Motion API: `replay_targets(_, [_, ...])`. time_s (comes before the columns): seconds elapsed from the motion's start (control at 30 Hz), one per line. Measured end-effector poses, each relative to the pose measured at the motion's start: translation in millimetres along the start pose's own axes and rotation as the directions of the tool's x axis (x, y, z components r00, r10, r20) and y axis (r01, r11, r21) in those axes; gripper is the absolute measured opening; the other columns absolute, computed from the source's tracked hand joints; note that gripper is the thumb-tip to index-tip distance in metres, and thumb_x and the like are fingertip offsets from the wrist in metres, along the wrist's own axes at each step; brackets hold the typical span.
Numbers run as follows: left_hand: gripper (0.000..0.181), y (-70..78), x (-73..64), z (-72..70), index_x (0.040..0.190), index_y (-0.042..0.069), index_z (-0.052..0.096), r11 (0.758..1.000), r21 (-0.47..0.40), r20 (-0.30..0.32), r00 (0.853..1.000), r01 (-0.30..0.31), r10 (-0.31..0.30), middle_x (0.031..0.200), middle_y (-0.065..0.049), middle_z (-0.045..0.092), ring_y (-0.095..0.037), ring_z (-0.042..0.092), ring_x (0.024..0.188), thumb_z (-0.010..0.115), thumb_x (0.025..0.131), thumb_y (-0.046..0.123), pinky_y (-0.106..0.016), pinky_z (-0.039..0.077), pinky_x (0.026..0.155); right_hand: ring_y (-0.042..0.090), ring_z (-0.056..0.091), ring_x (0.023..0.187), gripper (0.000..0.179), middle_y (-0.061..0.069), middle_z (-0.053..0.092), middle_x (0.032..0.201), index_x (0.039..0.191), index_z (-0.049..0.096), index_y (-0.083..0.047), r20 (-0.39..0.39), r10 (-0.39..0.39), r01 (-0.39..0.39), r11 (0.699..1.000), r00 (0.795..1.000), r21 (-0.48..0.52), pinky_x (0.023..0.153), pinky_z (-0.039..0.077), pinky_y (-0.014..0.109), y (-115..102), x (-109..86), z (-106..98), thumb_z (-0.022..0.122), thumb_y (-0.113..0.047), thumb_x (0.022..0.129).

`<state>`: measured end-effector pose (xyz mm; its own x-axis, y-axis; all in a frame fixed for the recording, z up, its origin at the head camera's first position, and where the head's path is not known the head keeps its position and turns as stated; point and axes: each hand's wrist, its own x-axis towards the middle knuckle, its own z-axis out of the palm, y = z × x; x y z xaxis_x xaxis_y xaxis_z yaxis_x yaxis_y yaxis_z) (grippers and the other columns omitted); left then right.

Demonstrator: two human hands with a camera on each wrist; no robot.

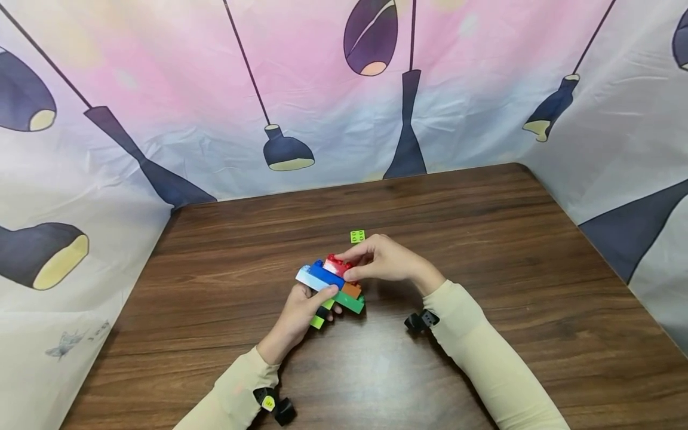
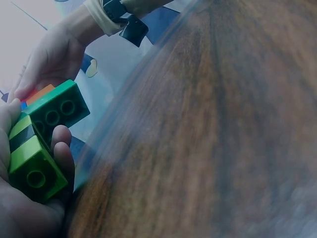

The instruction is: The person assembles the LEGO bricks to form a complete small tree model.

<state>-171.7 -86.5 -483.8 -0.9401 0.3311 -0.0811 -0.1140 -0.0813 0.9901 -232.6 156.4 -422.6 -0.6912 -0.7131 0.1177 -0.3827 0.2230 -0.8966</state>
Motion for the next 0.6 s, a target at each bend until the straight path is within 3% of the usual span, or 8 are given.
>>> replay_targets(0.13, [0.041,0.6,-0.9,-0.2,0.135,-0.007,0.054,1.0,0.005,-0.004,1.0,0.0,0.0,0.099,-0.008,0.073,-0.018,0.071,0.067,0.069,0.104,0.015,-0.027,0.057,0.058,0.043,0.066,0.08,0.04,0.011,0.079,0.11,0.134,0.07,0.001,0.016,-0.006,0.006,1.0,1.0,0.028,0.069,0.057,0.029,0.5,0.3,1.2,0.078,-0.007,0.096])
replay_targets(0.6, [0.039,-0.3,-0.8,-0.4,0.134,-0.008,0.056,1.0,0.001,-0.014,1.0,-0.01,0.01,0.097,-0.008,0.073,-0.018,0.07,0.066,0.068,0.104,0.014,-0.027,0.058,0.057,0.043,0.064,0.076,0.041,0.012,0.079,0.112,0.135,0.069,0.002,0.015,-0.013,0.012,0.999,1.0,0.029,0.067,0.055,0.027,0.8,1.9,2.6,0.078,-0.007,0.096])
